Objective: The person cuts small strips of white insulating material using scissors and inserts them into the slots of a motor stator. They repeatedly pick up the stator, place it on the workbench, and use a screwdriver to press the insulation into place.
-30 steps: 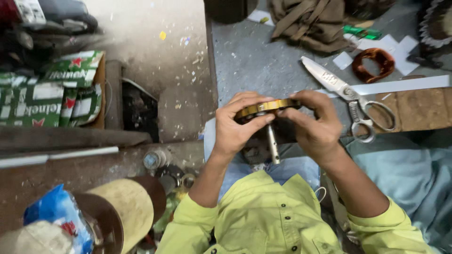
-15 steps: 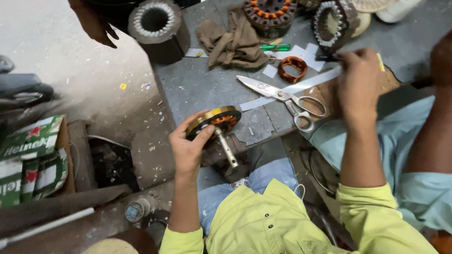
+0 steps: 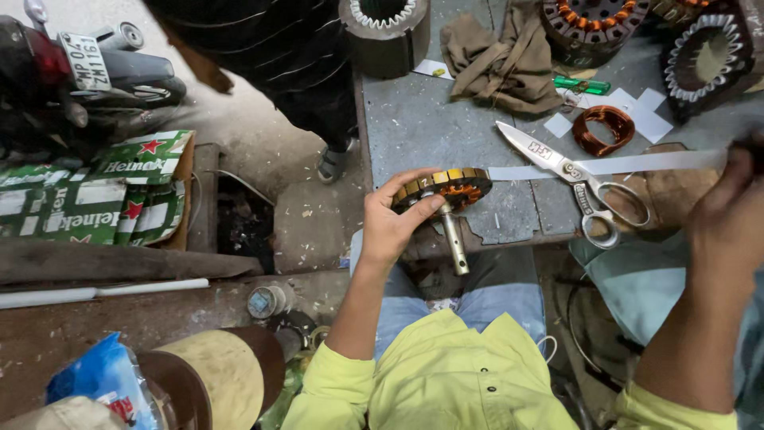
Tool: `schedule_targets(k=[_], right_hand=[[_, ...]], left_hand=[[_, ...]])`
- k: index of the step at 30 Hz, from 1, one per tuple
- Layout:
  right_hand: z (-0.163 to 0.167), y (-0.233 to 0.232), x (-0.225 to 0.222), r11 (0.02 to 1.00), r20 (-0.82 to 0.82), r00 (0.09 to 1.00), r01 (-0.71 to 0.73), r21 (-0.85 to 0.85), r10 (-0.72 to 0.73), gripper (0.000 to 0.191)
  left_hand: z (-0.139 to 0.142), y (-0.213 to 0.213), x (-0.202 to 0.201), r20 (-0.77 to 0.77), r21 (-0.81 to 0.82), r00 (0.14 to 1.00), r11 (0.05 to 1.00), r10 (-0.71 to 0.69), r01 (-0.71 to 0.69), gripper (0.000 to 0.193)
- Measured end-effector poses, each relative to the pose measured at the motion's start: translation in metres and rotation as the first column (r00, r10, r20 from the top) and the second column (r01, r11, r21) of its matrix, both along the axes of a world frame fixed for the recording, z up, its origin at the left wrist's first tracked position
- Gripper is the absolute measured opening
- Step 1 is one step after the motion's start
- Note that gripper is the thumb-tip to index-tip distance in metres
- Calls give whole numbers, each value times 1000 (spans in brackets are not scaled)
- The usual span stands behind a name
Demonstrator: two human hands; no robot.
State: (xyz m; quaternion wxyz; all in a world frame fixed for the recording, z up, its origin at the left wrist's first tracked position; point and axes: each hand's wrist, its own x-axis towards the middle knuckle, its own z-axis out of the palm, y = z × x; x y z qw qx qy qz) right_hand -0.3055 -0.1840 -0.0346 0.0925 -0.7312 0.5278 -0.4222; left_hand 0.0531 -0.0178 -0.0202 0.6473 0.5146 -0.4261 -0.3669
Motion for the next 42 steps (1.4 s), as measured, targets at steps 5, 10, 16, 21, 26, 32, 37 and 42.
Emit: schedule_targets(k=[5, 10, 16, 21, 26, 32, 37, 42], right_hand=[[23, 62, 52, 929, 548, 771, -369, -29, 323, 36], [39, 79, 104, 779, 893, 313, -624, -63, 323, 35], [35, 95, 138, 760, 781, 448, -648, -53, 436, 41], [27, 88, 151, 750, 838, 374, -659, -62, 398, 43], [28, 86, 154, 751, 845, 382, -659, -35, 374, 44], [35, 79, 156, 726, 810, 442, -687, 29, 385, 44], [52, 66, 153, 654, 770, 475, -750, 102, 425, 37], [67, 76, 146, 643, 638, 524, -764, 58, 564, 30]], left_hand=[[4, 4, -3, 106, -59, 994, 998, -32, 38, 37], [10, 8, -7, 142, -67, 989, 997, -34, 44, 37], [8, 7, -8, 148, -74, 989, 997, -24, 35, 36], [8, 8, -8, 145, -81, 989, 996, -15, 27, 36], [11, 8, -8, 142, -73, 990, 997, -16, 27, 36], [16, 10, -9, 129, -42, 991, 999, -29, 35, 35], [19, 9, -11, 170, -53, 986, 999, -2, 11, 35], [19, 6, -15, 203, -40, 977, 998, 60, -53, 33]])
